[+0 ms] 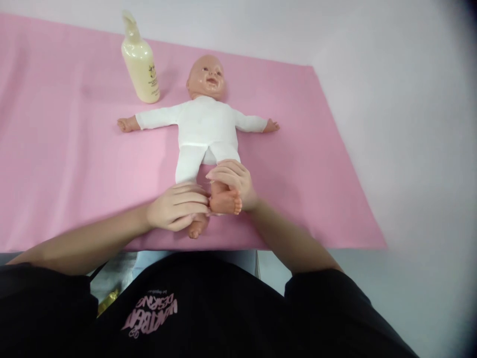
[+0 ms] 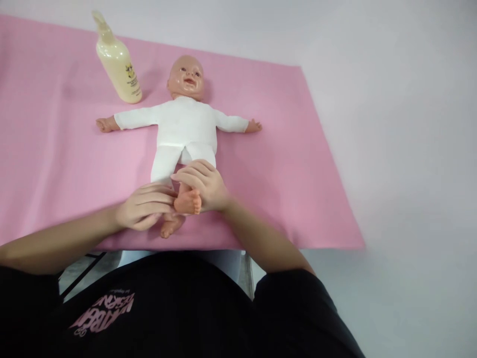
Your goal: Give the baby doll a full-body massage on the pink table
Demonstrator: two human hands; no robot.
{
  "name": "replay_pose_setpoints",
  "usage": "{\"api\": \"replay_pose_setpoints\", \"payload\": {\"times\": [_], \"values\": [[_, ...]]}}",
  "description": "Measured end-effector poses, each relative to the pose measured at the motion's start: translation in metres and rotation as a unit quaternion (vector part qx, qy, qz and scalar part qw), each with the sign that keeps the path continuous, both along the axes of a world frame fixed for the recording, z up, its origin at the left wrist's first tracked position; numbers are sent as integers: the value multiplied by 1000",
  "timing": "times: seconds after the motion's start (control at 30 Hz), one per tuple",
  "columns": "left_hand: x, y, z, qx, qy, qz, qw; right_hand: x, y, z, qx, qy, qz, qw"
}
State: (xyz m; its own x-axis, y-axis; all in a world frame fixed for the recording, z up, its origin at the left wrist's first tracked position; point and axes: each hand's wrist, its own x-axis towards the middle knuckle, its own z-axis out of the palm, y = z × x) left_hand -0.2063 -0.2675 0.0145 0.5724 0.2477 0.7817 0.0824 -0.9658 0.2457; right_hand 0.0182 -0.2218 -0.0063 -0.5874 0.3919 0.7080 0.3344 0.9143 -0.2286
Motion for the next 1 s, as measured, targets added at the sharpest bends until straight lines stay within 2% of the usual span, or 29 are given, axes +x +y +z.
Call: {"api": "replay_pose_setpoints", "payload": {"times": [0.1, 0.17, 0.37, 0.57, 0.77, 1.0], "values": [[0, 0, 2, -33, -8, 22, 999, -4, -1, 6, 76, 8, 39, 996], [1, 0, 3, -43, -2, 28, 999, -8, -5, 12, 99, 4, 48, 994], [3, -1, 4, -30, 10, 38, 999, -11, -11, 19, 71, -2, 34, 997], [3, -2, 3, -20, -1, 60, 998, -7, -12, 19, 73, -23, 58, 995], [2, -3, 0, -70, 38, 73, 994, -2, -15, 19, 30, -64, 43, 997], [1, 1, -6, -135, 52, 68, 987, -8, -26, 23, -5, -18, 58, 998]]}}
